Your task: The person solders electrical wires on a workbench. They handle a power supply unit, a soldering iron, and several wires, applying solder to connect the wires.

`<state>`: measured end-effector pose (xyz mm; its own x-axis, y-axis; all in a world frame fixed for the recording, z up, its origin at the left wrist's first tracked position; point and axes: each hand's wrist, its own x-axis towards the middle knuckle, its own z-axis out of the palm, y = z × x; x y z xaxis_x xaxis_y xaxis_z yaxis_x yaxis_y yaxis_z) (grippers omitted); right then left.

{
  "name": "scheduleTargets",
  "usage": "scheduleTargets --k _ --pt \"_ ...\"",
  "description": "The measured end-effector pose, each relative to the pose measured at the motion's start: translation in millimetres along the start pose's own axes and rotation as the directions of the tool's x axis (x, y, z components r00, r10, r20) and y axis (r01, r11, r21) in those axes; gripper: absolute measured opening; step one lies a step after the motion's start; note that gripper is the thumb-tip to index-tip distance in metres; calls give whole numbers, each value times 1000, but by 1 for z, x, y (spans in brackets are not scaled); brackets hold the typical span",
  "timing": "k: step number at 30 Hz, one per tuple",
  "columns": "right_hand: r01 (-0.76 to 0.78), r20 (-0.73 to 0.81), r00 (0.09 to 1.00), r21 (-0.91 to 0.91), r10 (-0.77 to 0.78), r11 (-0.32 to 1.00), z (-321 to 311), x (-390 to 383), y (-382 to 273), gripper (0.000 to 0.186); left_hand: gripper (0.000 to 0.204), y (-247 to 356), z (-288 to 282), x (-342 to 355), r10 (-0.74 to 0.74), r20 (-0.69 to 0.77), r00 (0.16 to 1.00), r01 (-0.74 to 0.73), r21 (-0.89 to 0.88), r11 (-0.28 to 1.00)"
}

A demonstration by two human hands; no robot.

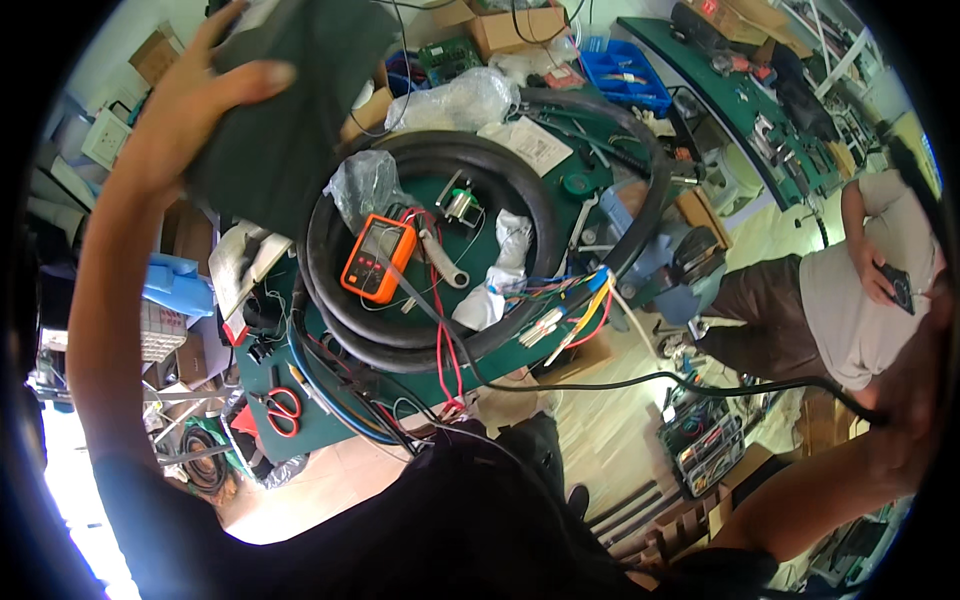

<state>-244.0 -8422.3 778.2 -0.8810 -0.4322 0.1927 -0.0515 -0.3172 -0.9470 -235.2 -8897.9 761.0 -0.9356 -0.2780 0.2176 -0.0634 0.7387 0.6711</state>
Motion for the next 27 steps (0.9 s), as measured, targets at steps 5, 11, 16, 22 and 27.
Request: scheduleTargets --k 5,11,16,22,27 --pt "469 -585 588 -315 -558 825 -78 -35 56 64 105 11 102 88 -73 51 996 81 -173 982" --pt "331 -315 791 -503 -525 799 -201 -93 65 86 107 19 235 182 -345 87 934 350 -47 936" --pt "323 -404 783 -384 -472 865 -256 -112 84 81 116 23 338 236 -382 -18 924 359 387 849" --pt "266 -466 828 -165 -313 950 -288 -118 117 74 118 11 447 278 -557 -14 831 497 468 730" --pt "172 -468 872 28 -140 985 -303 -114 145 69 118 -10 514 308 -584 14 812 492 522 696"
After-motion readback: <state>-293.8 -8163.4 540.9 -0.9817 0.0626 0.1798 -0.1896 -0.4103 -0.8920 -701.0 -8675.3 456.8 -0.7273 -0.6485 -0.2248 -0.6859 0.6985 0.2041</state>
